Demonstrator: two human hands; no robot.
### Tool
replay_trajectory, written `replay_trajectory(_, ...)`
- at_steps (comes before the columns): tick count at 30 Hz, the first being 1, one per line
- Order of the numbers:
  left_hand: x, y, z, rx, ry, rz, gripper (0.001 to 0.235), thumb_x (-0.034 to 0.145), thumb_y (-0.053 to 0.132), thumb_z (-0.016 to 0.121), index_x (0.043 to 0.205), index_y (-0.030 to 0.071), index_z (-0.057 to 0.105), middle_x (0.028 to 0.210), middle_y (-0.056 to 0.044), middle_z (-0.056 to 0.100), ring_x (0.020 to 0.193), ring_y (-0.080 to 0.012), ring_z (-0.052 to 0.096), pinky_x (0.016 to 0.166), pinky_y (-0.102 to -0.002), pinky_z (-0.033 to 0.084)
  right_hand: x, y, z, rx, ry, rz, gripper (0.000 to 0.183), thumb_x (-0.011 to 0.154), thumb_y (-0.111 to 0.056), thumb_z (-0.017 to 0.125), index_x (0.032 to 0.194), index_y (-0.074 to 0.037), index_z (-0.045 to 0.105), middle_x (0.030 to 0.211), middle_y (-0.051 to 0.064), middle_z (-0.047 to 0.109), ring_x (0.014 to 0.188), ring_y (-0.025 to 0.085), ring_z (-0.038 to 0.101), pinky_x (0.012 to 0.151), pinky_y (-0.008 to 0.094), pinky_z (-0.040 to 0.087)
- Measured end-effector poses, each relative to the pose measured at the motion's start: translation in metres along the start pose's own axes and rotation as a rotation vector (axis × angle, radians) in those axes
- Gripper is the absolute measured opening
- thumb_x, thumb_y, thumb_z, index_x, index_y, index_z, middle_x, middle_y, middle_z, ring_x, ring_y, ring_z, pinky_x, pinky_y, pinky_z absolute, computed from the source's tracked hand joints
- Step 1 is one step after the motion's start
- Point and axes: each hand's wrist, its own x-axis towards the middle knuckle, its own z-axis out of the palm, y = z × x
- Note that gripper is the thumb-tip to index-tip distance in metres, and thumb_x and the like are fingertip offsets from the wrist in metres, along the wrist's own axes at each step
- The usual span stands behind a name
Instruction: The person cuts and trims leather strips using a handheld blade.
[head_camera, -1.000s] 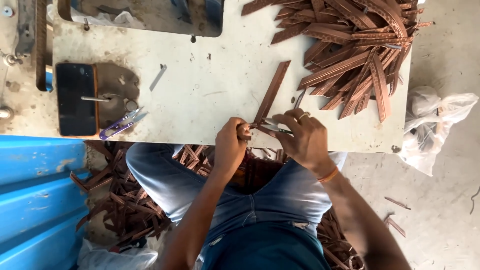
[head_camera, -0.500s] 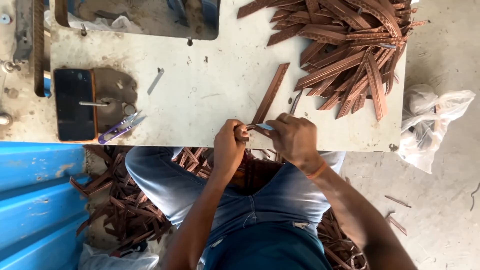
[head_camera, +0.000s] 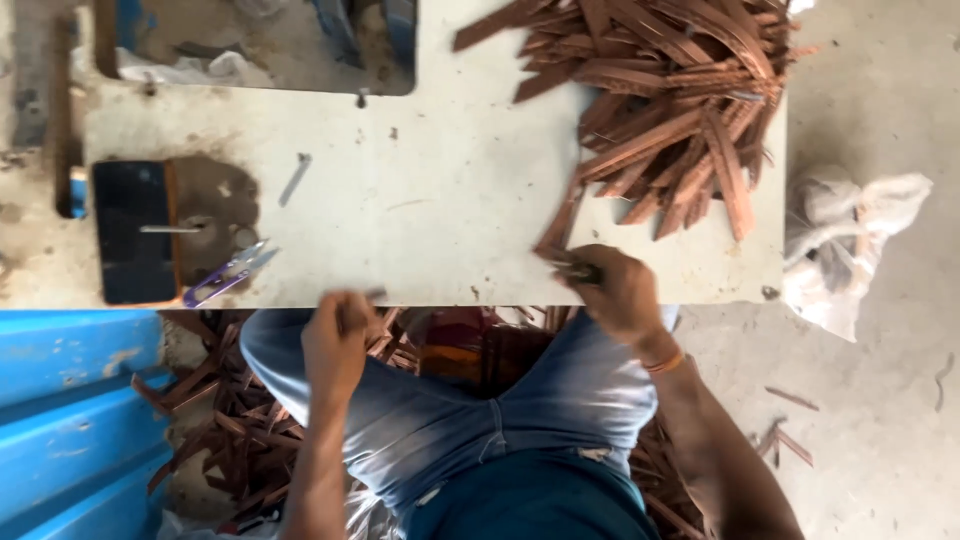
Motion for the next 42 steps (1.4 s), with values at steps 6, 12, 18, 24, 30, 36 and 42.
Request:
replay_trajectory(6, -0.021, -0.126, 0.097, 0.017, -0.311, 0.027, 0.017, 0.099, 0.012, 0.062, 0.108, 0.000, 0.070, 0.088, -0.015, 0.078, 0.078, -0.0233, 0.076, 0.073, -0.037, 0.062, -0.031, -0.133, 0.052, 0.331, -0.316, -0.347, 0.047, 0.075, -0.023, 0.088, 0.119, -0.015, 0.074, 0.105, 0.009, 0.077, 0.089, 0.023, 0.077, 0.074, 0.034, 0.062)
replay_trajectory(12, 0.012, -0.190, 0.153, 0.157, -0.150, 0.187, 0.035, 0.093, 0.028, 0.069, 0.113, -0.001, 0.067, 0.098, -0.019, 0.074, 0.092, -0.0339, 0.070, 0.084, -0.045, 0.056, -0.026, -0.129, 0.078, 0.293, -0.112, -0.520, 0.051, 0.075, -0.017, 0.083, 0.125, -0.017, 0.069, 0.122, 0.004, 0.074, 0.094, 0.020, 0.077, 0.080, 0.033, 0.063)
replay_trajectory(18, 0.021, -0.159, 0.161, -0.045, -0.192, -0.068, 0.049, 0.091, 0.036, 0.064, 0.126, 0.002, 0.057, 0.107, -0.018, 0.069, 0.089, -0.0395, 0.075, 0.081, -0.050, 0.058, 0.084, 0.096, -0.039, -0.280, 0.900, -0.105, 0.036, 0.088, -0.011, 0.073, 0.123, -0.008, 0.067, 0.096, 0.011, 0.071, 0.078, 0.025, 0.072, 0.063, 0.036, 0.058)
replay_trajectory(24, -0.005, -0.111, 0.158, 0.392, -0.341, 0.164, 0.029, 0.098, 0.026, 0.065, 0.120, 0.009, 0.069, 0.099, -0.020, 0.077, 0.083, -0.0351, 0.073, 0.073, -0.044, 0.055, 0.070, 0.081, -0.089, -0.230, 0.744, 0.044, 0.020, 0.088, -0.021, 0.083, 0.100, -0.006, 0.076, 0.089, 0.012, 0.077, 0.069, 0.024, 0.074, 0.058, 0.037, 0.057)
replay_trajectory(30, -0.074, 0.007, 0.150, 0.072, -0.642, 0.136, 0.026, 0.098, 0.023, 0.064, 0.117, 0.007, 0.071, 0.091, -0.012, 0.082, 0.080, -0.0202, 0.081, 0.070, -0.032, 0.062, 0.052, -0.038, -0.134, -0.099, 0.068, -0.654, 0.015, 0.096, -0.016, 0.074, 0.107, -0.007, 0.077, 0.099, 0.006, 0.079, 0.081, 0.019, 0.077, 0.066, 0.030, 0.059)
replay_trajectory(36, -0.082, 0.046, 0.147, -0.043, -0.770, 0.230, 0.029, 0.101, 0.024, 0.065, 0.122, 0.003, 0.066, 0.096, -0.012, 0.078, 0.086, -0.0207, 0.078, 0.072, -0.034, 0.060, 0.095, -0.097, -0.068, -0.151, 0.219, -0.777, 0.029, 0.083, -0.006, 0.078, 0.112, -0.003, 0.079, 0.113, 0.015, 0.076, 0.081, 0.024, 0.073, 0.065, 0.033, 0.059)
replay_trajectory(42, -0.056, 0.027, 0.123, -0.054, -0.342, 0.437, 0.019, 0.105, 0.020, 0.061, 0.119, 0.008, 0.067, 0.096, -0.007, 0.077, 0.076, -0.0149, 0.074, 0.066, -0.027, 0.060, 0.099, -0.028, 0.021, 0.072, 0.145, -0.536, 0.010, 0.095, 0.001, 0.076, 0.103, -0.005, 0.076, 0.110, 0.009, 0.077, 0.083, 0.019, 0.076, 0.065, 0.029, 0.063)
